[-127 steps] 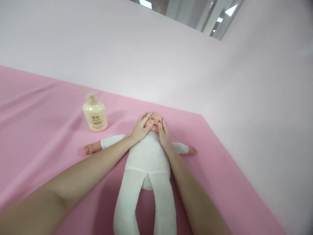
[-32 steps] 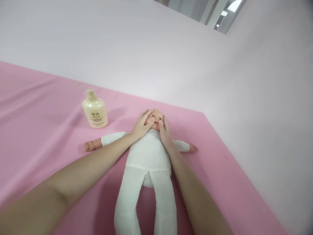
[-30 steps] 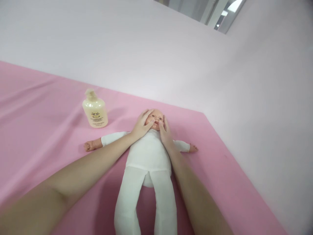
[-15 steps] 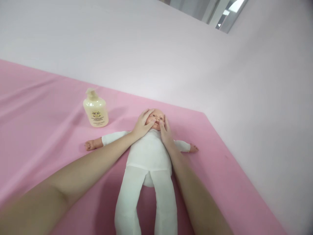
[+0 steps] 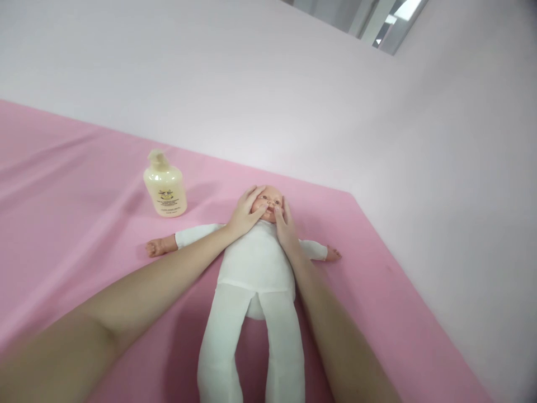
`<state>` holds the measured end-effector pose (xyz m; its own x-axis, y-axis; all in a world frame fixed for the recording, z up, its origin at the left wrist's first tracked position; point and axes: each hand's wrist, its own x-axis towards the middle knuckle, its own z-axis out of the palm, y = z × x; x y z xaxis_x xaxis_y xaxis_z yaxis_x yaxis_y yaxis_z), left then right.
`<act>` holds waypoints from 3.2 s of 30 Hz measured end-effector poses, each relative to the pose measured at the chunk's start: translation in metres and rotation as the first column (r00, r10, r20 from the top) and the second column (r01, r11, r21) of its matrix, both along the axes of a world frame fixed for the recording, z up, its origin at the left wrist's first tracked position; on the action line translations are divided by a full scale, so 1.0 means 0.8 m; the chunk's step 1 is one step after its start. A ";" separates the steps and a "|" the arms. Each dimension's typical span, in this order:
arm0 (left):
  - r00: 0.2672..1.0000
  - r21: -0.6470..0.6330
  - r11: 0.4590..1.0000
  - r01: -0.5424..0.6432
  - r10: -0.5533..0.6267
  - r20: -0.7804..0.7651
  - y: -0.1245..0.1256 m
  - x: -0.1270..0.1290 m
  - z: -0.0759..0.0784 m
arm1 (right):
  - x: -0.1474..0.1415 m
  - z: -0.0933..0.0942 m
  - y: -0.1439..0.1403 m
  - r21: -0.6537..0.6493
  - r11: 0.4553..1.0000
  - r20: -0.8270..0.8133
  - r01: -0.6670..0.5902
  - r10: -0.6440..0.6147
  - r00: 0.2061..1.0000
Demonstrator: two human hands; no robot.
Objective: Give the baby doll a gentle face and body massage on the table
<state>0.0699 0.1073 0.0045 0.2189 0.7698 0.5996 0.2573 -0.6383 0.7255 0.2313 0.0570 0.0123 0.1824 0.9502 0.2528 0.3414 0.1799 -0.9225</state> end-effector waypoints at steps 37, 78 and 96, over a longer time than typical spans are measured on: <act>1.000 0.007 1.000 0.021 -0.021 -0.013 0.003 0.005 0.003 | 0.004 0.012 -0.008 -0.042 0.999 0.016 0.018 -0.018 1.000; 0.999 -0.074 0.997 -0.036 0.035 -0.022 0.016 0.000 -0.017 | -0.003 0.001 -0.001 0.067 0.997 0.038 -0.043 0.041 0.998; 0.998 0.011 1.000 0.029 -0.029 -0.053 0.001 -0.002 -0.001 | -0.003 -0.001 0.003 0.208 0.965 0.053 -0.161 0.153 0.987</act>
